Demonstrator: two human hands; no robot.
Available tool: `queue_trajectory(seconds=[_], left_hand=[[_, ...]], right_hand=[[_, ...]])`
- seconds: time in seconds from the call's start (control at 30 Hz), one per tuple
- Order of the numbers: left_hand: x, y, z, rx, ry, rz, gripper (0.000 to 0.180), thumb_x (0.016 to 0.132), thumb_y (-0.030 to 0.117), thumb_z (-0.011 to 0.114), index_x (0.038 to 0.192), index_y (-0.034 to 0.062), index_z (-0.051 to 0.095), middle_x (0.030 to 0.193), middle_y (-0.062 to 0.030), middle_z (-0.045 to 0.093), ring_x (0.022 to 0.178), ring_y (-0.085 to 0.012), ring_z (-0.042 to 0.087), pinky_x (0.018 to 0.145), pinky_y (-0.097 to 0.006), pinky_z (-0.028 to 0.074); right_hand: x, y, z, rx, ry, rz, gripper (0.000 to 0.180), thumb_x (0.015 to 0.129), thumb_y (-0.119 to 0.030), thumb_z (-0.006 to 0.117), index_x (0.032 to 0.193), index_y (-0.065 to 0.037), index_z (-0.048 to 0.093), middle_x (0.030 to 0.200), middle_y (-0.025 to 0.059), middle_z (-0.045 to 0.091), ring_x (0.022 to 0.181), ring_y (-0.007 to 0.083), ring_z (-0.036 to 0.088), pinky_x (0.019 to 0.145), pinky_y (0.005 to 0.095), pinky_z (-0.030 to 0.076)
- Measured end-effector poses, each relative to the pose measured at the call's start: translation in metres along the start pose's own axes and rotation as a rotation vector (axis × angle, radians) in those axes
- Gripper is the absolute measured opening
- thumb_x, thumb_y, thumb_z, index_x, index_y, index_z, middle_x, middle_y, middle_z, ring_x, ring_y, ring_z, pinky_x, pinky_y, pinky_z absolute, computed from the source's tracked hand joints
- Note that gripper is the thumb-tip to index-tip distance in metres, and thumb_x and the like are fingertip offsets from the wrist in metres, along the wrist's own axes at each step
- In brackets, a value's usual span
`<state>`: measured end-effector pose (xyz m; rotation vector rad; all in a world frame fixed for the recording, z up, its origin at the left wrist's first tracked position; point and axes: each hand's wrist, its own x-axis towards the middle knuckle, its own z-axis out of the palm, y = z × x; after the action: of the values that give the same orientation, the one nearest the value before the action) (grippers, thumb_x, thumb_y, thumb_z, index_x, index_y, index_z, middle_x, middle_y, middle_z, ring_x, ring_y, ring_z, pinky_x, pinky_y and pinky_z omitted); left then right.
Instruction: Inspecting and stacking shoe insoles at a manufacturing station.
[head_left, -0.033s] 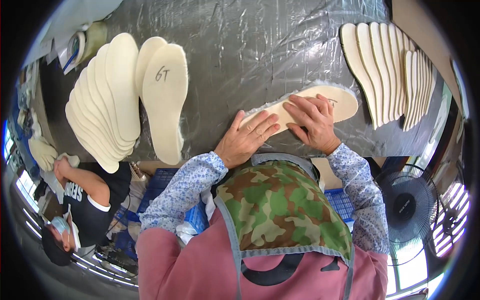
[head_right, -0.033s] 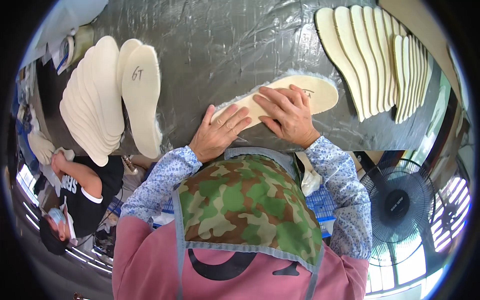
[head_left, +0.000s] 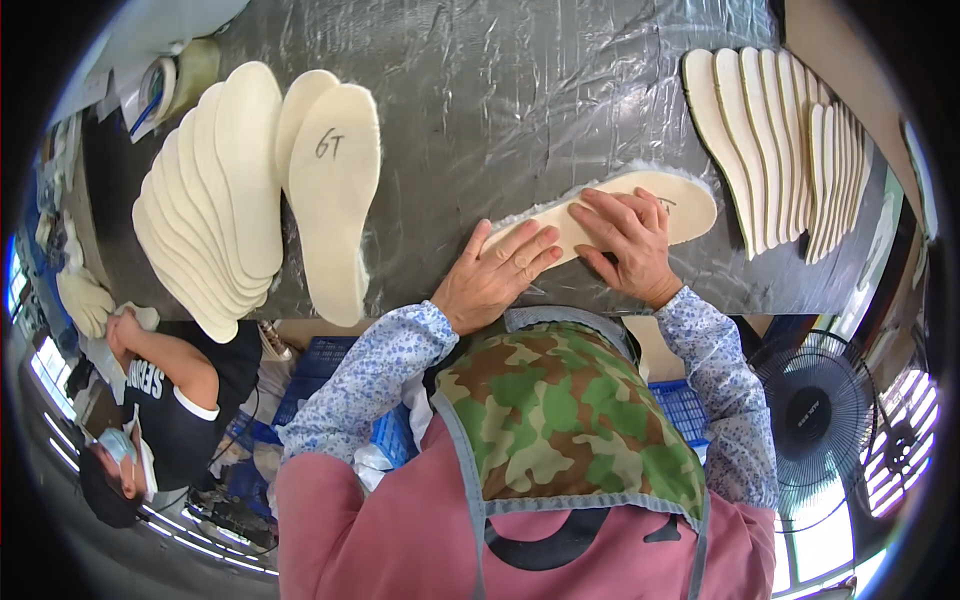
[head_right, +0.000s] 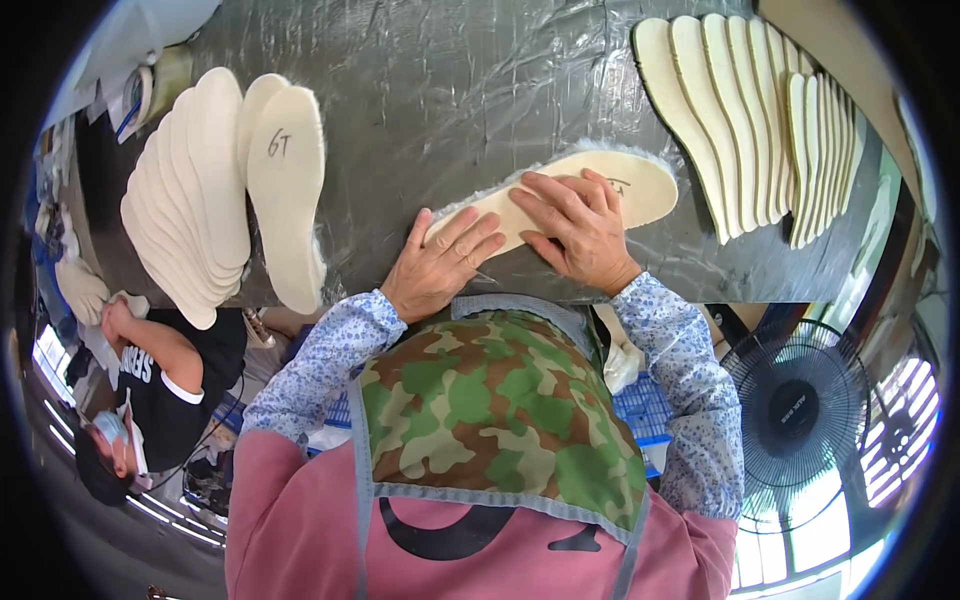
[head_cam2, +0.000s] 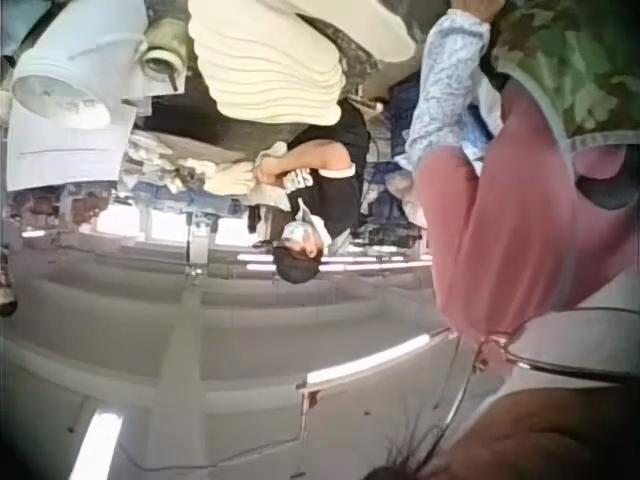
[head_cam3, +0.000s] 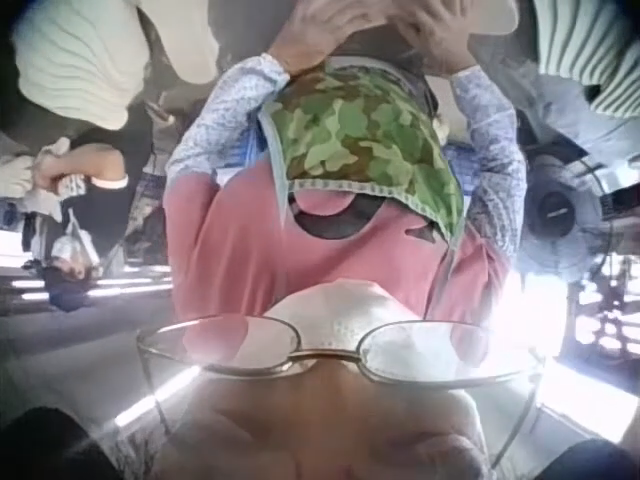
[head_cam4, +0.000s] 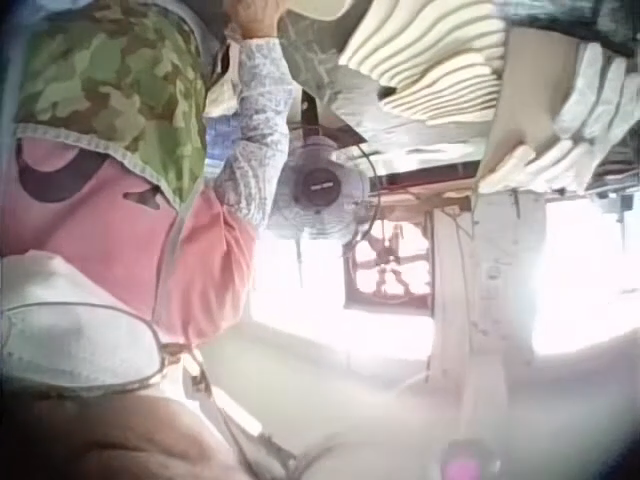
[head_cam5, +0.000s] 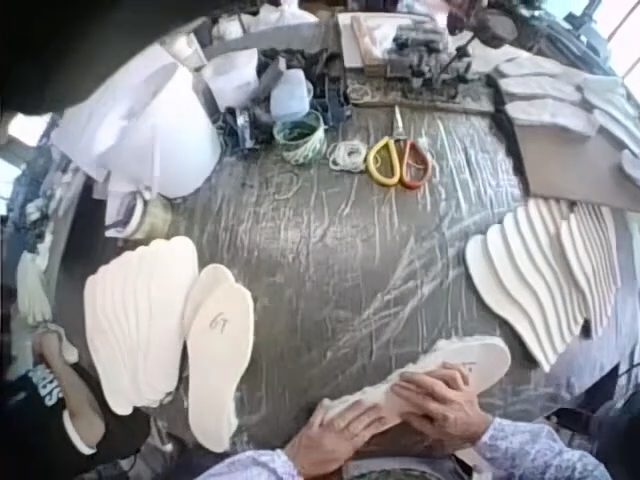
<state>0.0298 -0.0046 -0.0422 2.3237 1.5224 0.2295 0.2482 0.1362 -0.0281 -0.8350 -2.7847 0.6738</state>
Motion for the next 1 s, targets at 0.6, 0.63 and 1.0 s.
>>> queue_trajectory(seconds=[0.6, 0.63, 1.0], left_hand=[[-0.001, -0.02, -0.047, -0.576, 0.384, -0.228, 0.038, 0.086, -0.004, 0.053, 0.123, 0.0054, 0.059, 0.125, -0.0146, 0.06, 0.117, -0.0336, 0.056, 0.097, -0.041, 0.046], [0.002, -0.021, -0.054, -0.722, 0.393, -0.297, 0.034, 0.088, -0.003, 0.053, 0.12, 0.0047, 0.06, 0.12, -0.0146, 0.063, 0.111, -0.0327, 0.061, 0.092, -0.039, 0.049], [0.053, -0.028, -0.133, -1.909, 0.406, -0.214, 0.052, 0.103, 0.039, 0.041, 0.143, 0.0066, 0.038, 0.132, -0.0133, 0.056, 0.109, -0.0219, 0.06, 0.095, -0.038, 0.048]], right_hand=[[0.026, -0.003, -0.047, 0.07, -0.236, -0.061, 0.064, 0.068, -0.013, 0.074, 0.129, -0.013, 0.056, 0.127, 0.0062, 0.058, 0.119, 0.0277, 0.052, 0.102, 0.0428, 0.04], [0.028, -0.003, -0.05, 0.085, -0.304, -0.032, 0.058, 0.069, -0.012, 0.072, 0.126, -0.01, 0.058, 0.122, 0.0077, 0.061, 0.112, 0.0285, 0.058, 0.096, 0.0412, 0.045], [0.048, -0.022, -0.118, 1.262, -0.41, 0.267, 0.044, 0.089, -0.019, 0.065, 0.126, 0.004, 0.058, 0.104, 0.0089, 0.07, 0.09, 0.0149, 0.067, 0.081, 0.0287, 0.054]])
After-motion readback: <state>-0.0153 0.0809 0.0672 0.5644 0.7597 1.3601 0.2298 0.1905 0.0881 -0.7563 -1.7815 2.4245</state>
